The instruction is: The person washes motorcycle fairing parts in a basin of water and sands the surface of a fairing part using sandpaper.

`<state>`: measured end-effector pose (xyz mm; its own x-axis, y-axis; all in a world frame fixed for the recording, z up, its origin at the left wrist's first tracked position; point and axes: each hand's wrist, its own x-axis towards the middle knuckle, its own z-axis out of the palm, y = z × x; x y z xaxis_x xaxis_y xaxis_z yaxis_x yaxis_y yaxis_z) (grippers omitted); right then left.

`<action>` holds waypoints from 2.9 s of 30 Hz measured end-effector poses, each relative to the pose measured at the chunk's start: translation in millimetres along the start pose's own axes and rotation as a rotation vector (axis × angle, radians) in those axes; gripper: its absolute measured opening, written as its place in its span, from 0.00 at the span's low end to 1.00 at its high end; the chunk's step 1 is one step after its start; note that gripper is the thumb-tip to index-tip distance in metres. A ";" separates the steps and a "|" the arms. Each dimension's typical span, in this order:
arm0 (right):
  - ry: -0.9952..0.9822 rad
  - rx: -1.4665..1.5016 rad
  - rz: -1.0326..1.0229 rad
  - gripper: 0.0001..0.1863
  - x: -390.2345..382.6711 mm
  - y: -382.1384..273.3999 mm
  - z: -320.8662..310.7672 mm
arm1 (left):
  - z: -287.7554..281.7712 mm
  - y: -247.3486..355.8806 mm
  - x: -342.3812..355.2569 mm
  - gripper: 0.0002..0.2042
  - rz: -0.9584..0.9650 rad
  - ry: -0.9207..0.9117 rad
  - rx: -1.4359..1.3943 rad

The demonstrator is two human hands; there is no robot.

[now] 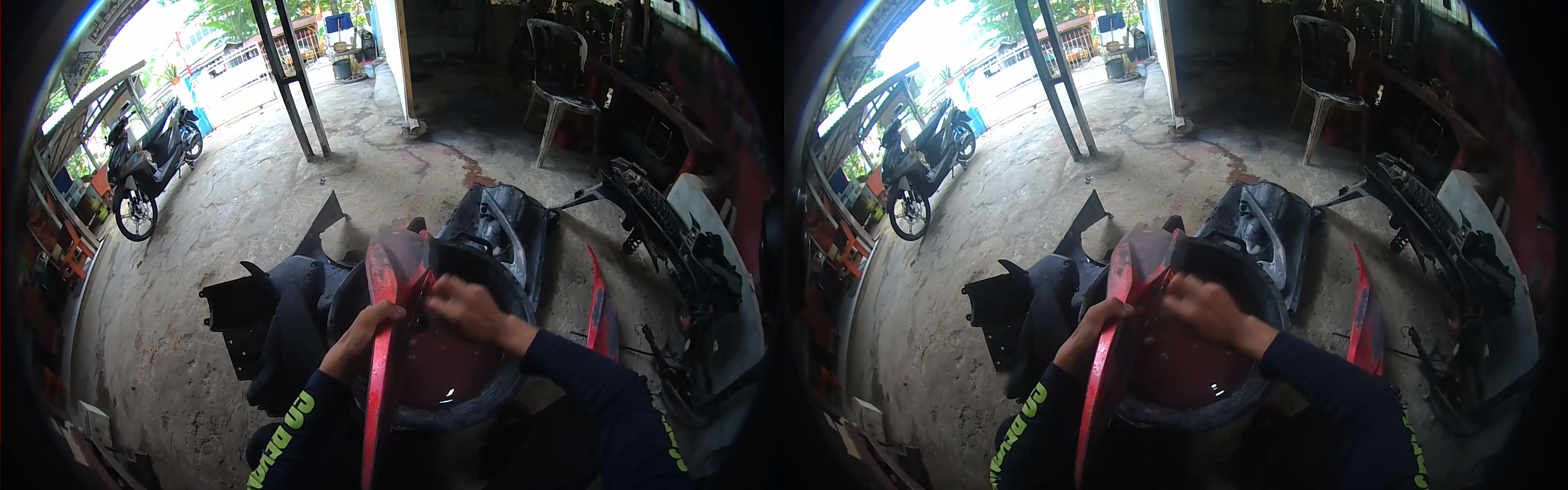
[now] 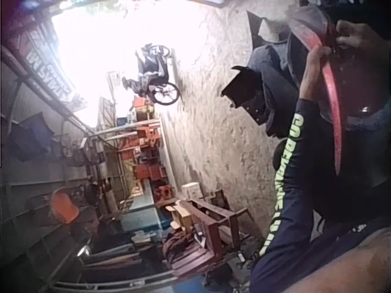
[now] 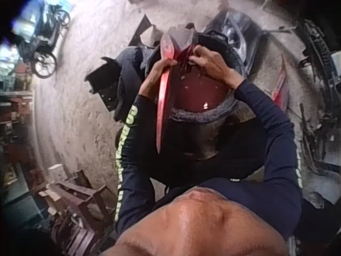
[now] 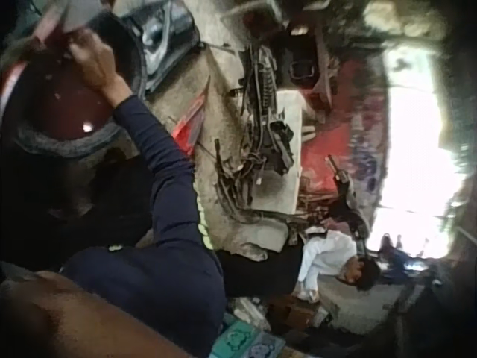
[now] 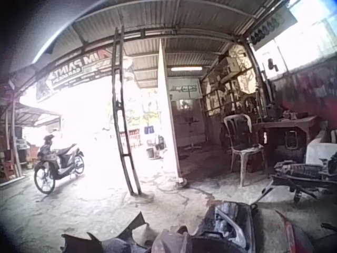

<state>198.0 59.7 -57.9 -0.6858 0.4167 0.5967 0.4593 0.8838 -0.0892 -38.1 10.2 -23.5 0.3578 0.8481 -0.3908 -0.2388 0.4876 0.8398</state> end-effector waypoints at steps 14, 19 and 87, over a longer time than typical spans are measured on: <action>0.054 0.094 -0.054 0.07 -10.2 -13.4 13.6 | 6.2 0.8 -4.4 0.22 -0.038 0.040 0.007; 0.069 -0.003 0.083 0.06 3.0 6.4 -1.8 | 2.0 -3.4 1.8 0.21 -0.012 0.022 -0.008; 0.037 0.070 0.100 0.09 -10.8 -17.3 9.4 | -2.8 -13.1 5.4 0.14 -0.039 0.043 0.050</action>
<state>192.2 41.9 -70.3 -0.6168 0.4968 0.6105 0.4829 0.8513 -0.2049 -35.6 9.0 -37.7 0.3265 0.8372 -0.4388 -0.1796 0.5108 0.8408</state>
